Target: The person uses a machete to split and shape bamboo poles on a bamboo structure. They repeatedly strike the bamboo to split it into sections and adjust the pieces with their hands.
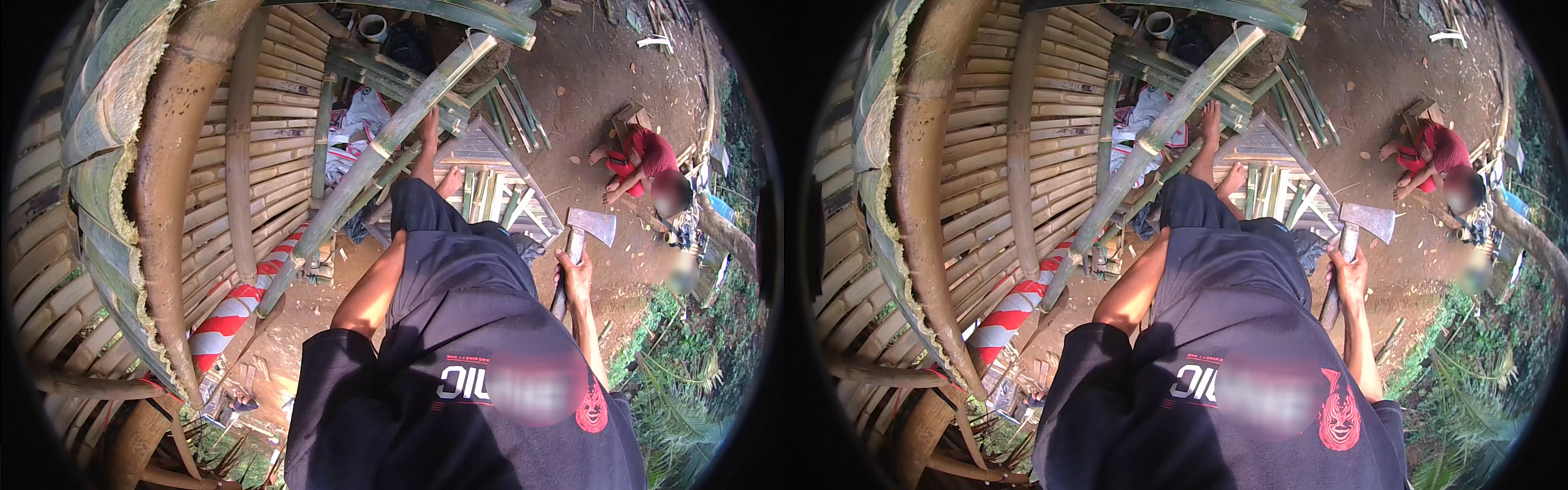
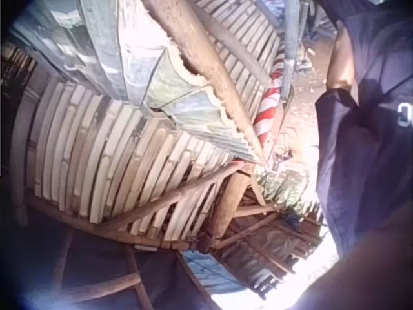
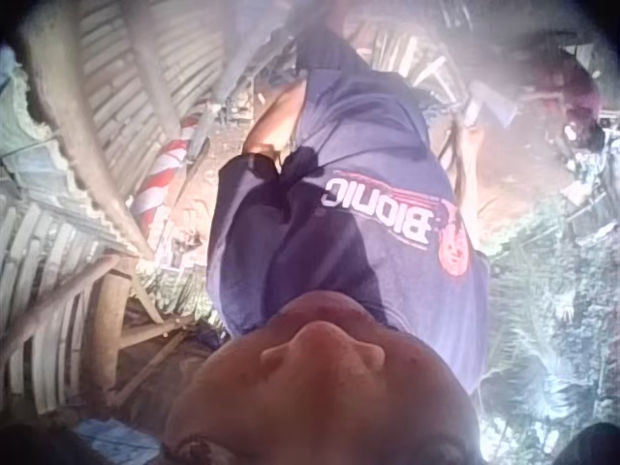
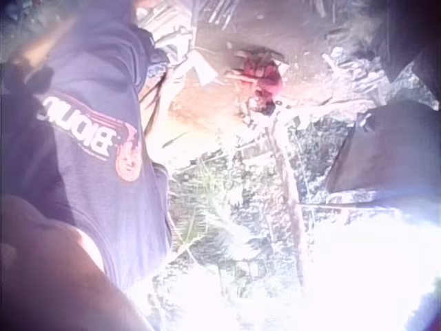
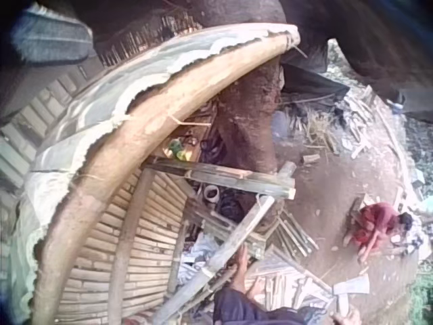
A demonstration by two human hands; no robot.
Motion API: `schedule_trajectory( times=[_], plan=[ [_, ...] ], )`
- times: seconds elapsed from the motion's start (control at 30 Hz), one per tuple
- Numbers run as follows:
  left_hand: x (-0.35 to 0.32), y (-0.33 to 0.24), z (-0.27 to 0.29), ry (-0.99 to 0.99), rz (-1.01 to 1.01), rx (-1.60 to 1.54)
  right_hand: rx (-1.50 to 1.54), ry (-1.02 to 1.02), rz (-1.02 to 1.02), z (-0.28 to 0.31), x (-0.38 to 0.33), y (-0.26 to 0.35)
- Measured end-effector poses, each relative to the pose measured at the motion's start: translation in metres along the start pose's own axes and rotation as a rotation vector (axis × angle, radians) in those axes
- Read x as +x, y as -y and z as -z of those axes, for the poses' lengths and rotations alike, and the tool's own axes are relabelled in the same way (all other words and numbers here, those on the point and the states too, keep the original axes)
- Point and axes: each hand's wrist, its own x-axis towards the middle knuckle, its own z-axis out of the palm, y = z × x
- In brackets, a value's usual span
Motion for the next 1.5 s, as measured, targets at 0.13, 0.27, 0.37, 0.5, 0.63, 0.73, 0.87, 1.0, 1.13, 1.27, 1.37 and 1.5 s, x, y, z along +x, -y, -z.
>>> schedule_trajectory(
  times=[0.13, 0.27, 0.37, 0.5, 0.63, 0.73, 0.87, 1.0, 1.13, 1.27, 1.37, 1.5],
  plan=[
    [0.021, -0.005, 0.016, -0.047, -0.006, 0.085, -0.016, 0.027, -0.022, -0.017, -0.001, 0.007],
    [0.041, -0.010, 0.021, -0.039, -0.046, 0.198, 0.015, 0.036, -0.005, -0.016, -0.010, -0.008],
    [0.057, 0.000, 0.044, -0.061, -0.054, 0.290, -0.267, -0.077, 0.412, -0.012, 0.017, -0.066],
    [0.066, -0.003, 0.067, -0.078, -0.076, 0.378, -0.162, 0.026, -0.047, -0.009, -0.009, -0.067],
    [0.073, -0.013, 0.080, -0.056, -0.112, 0.461, 0.026, -0.012, -0.190, -0.019, -0.021, -0.154],
    [0.066, -0.006, 0.101, -0.087, -0.121, 0.498, 0.209, -0.004, -0.337, -0.031, -0.036, -0.193],
    [0.058, -0.008, 0.115, -0.013, -0.166, 0.547, 0.308, -0.176, -0.507, -0.050, -0.073, -0.238],
    [0.007, 0.006, 0.156, -0.022, -0.186, 0.547, 0.068, -0.152, -0.410, -0.071, -0.086, -0.335],
    [-0.062, 0.019, 0.187, -0.002, -0.244, 0.510, 0.286, -0.044, -0.515, -0.074, -0.113, -0.292],
    [-0.132, 0.038, 0.189, -0.018, -0.246, 0.383, 0.110, -0.071, -0.500, -0.065, -0.100, -0.254],
    [-0.177, 0.044, 0.172, -0.198, 0.009, 0.091, 0.204, 0.005, -0.320, -0.057, -0.067, -0.265],
    [-0.179, -0.011, 0.177, -0.477, 0.108, -0.341, 0.061, 0.055, -0.322, -0.031, -0.020, -0.214]
  ],
)
